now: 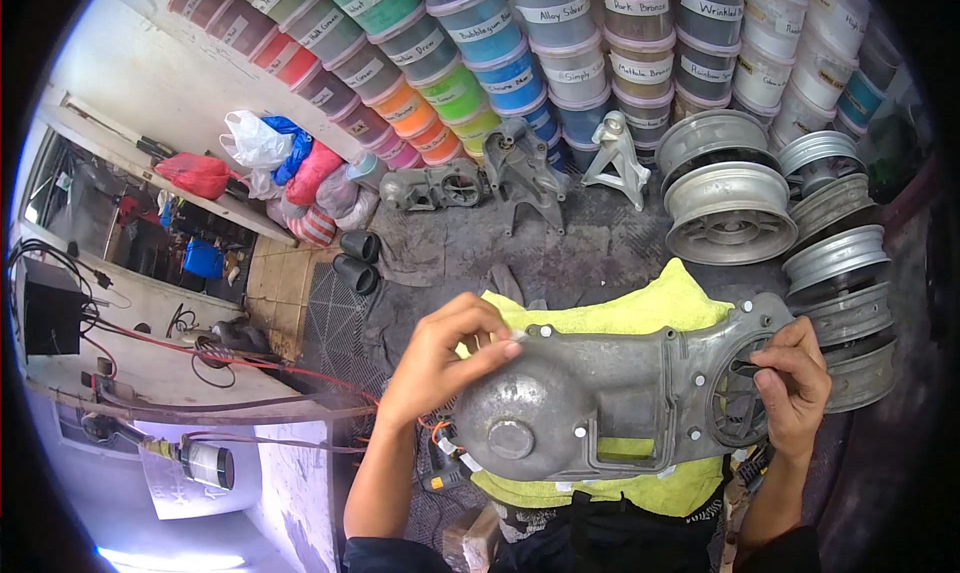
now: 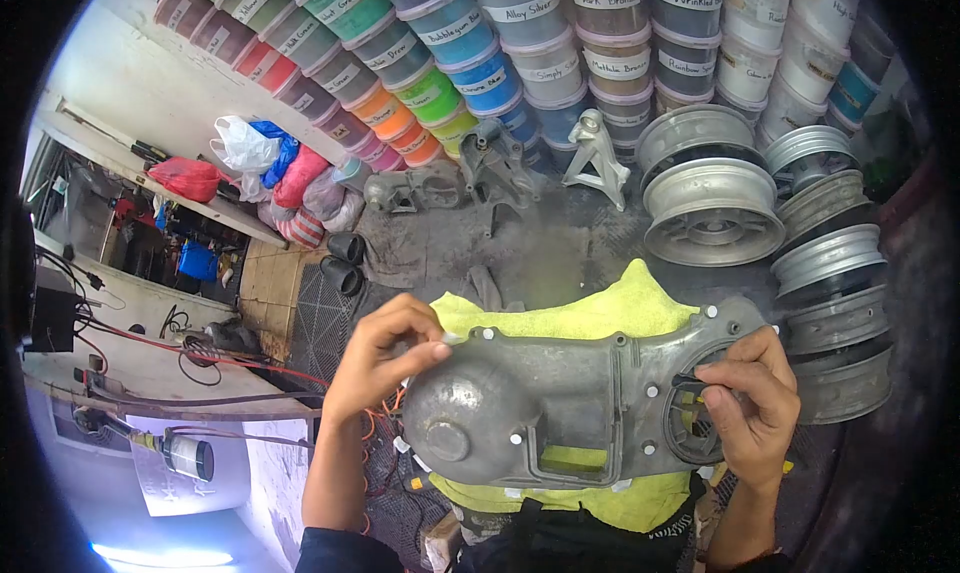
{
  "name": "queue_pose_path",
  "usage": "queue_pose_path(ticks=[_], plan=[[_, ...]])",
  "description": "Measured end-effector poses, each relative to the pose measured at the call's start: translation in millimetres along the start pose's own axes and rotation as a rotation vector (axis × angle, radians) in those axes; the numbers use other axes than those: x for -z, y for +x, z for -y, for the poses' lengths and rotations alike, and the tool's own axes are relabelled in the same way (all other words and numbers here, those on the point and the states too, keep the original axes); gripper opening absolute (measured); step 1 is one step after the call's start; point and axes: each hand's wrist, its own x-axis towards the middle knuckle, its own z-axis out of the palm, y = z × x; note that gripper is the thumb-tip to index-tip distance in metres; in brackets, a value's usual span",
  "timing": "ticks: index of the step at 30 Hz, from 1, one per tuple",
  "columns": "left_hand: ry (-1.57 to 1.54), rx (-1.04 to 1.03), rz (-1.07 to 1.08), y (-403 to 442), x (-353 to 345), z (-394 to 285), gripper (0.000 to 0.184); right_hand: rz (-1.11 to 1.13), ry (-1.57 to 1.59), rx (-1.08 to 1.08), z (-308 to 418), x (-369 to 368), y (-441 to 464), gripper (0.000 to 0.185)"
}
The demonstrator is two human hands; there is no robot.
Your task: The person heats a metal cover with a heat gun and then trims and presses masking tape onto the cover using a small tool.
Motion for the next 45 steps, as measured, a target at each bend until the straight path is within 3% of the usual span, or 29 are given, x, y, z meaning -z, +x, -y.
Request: queue_pose_path(ticks=[2, 3, 6, 16, 24, 31, 39, 45], plan=[[-0.146, -0.041, -0.125, -11, 3, 15, 0.012, 0.012, 0.001, 0.008, -3, -1, 3, 0.017], [-0.241, 0.114, -0.178, -19, 6, 13, 0.017, 0.032, 0.005, 0.003, -2, -2, 6, 0.018], [-0.401, 0.274, -0.344, -40, 9, 21, 0.030, 0.143, -0.022, 0.020, 2, -11, 21, 0.020], [-0.484, 0.385, -0.482, -100, 9, 45, 0.020, 0.660, -0.176, 0.373, 6, -94, 100, 0.022], [-0.545, 0.500, -0.544, -139, -5, 79, 0.016, 0.852, -0.168, 0.556, -7, -141, 118, 0.018], [-0.499, 0.582, -0.590, -158, -11, 97, 0.013, 0.909, -0.198, 0.352, -31, -128, 129, 0.014], [-0.404, 0.701, -0.478, -159, -26, 115, 0.013, 0.943, -0.079, 0.354, -20, -145, 122, 0.018], [-0.348, 0.695, -0.563, -192, -28, 137, 0.008, 0.877, -0.181, 0.269, -29, -114, 134, 0.015]])
